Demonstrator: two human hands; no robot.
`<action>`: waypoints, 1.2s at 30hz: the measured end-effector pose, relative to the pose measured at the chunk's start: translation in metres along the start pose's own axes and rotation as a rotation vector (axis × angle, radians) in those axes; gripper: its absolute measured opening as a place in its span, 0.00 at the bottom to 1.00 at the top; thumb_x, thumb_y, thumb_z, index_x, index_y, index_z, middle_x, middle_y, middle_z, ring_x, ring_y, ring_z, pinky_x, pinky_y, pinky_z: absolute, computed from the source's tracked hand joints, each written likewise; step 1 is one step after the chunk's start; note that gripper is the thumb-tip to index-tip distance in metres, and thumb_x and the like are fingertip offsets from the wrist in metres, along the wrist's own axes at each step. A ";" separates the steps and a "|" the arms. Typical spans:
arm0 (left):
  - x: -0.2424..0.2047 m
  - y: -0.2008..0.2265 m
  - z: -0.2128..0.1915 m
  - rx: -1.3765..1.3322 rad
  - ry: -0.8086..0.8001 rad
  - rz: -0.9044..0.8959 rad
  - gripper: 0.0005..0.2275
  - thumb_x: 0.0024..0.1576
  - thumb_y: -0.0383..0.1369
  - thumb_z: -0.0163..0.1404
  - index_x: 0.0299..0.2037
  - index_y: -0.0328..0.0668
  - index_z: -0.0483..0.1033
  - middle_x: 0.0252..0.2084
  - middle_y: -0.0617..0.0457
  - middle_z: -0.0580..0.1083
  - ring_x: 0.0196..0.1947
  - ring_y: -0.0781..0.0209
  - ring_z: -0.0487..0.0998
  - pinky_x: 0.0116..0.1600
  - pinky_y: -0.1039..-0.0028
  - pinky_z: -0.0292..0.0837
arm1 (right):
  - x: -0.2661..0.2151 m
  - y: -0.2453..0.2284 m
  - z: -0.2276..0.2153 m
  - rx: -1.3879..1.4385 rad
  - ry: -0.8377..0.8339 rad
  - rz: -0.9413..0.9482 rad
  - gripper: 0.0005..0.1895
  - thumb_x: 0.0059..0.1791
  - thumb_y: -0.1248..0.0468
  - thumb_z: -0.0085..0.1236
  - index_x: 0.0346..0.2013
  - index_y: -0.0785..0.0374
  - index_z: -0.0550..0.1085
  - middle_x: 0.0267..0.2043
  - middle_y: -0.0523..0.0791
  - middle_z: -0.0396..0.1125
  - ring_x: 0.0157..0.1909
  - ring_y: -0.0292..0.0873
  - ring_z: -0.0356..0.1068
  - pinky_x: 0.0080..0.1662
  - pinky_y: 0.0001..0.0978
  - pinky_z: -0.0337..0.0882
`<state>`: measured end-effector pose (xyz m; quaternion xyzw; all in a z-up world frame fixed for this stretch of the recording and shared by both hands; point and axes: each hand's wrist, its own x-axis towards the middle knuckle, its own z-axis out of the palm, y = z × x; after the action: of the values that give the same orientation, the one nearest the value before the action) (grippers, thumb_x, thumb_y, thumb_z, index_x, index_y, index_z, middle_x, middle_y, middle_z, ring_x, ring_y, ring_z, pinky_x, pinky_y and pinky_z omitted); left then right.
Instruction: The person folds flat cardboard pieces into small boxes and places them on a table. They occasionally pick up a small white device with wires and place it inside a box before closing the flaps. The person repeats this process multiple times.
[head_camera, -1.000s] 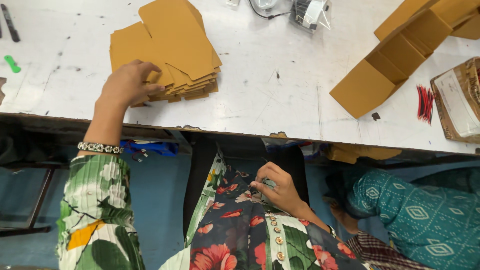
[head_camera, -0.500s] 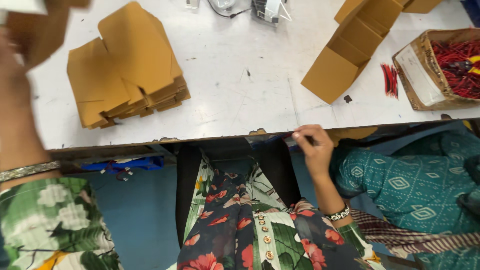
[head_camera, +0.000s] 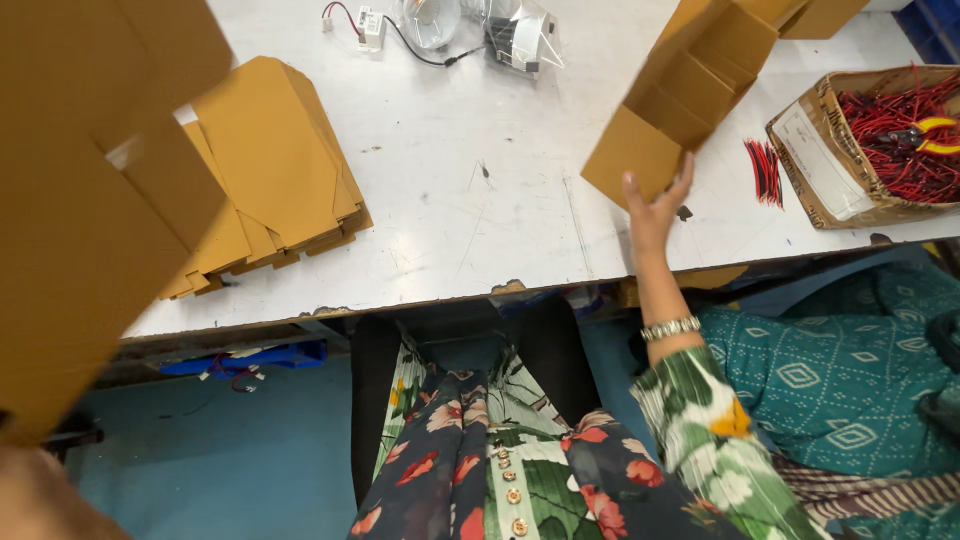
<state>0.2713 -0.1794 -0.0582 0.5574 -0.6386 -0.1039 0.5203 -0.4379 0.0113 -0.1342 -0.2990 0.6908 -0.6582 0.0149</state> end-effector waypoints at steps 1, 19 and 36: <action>-0.012 0.005 -0.001 -0.048 0.010 -0.016 0.13 0.75 0.36 0.43 0.47 0.31 0.73 0.38 0.45 0.74 0.37 0.59 0.74 0.44 0.71 0.69 | 0.013 0.005 0.006 -0.071 0.007 -0.002 0.53 0.53 0.48 0.65 0.79 0.57 0.39 0.83 0.55 0.30 0.84 0.57 0.32 0.79 0.54 0.41; -0.058 0.138 0.042 -0.318 -0.455 -0.021 0.13 0.70 0.36 0.47 0.51 0.31 0.79 0.37 0.51 0.77 0.36 0.69 0.73 0.43 0.77 0.70 | 0.015 -0.126 0.064 -0.127 -0.285 -0.267 0.23 0.56 0.51 0.58 0.61 0.59 0.71 0.67 0.46 0.60 0.66 0.45 0.63 0.60 0.39 0.70; -0.072 0.229 0.115 -0.140 -0.529 0.534 0.15 0.50 0.42 0.61 0.43 0.46 0.78 0.40 0.52 0.71 0.35 0.51 0.75 0.41 0.65 0.70 | -0.094 -0.206 0.022 -0.066 -0.574 -0.007 0.10 0.54 0.65 0.60 0.46 0.68 0.75 0.37 0.41 0.74 0.36 0.30 0.68 0.41 0.23 0.70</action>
<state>0.0315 -0.0897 0.0149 0.2884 -0.8650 -0.1484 0.3828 -0.2708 0.0419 0.0169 -0.4757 0.6782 -0.5239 0.1980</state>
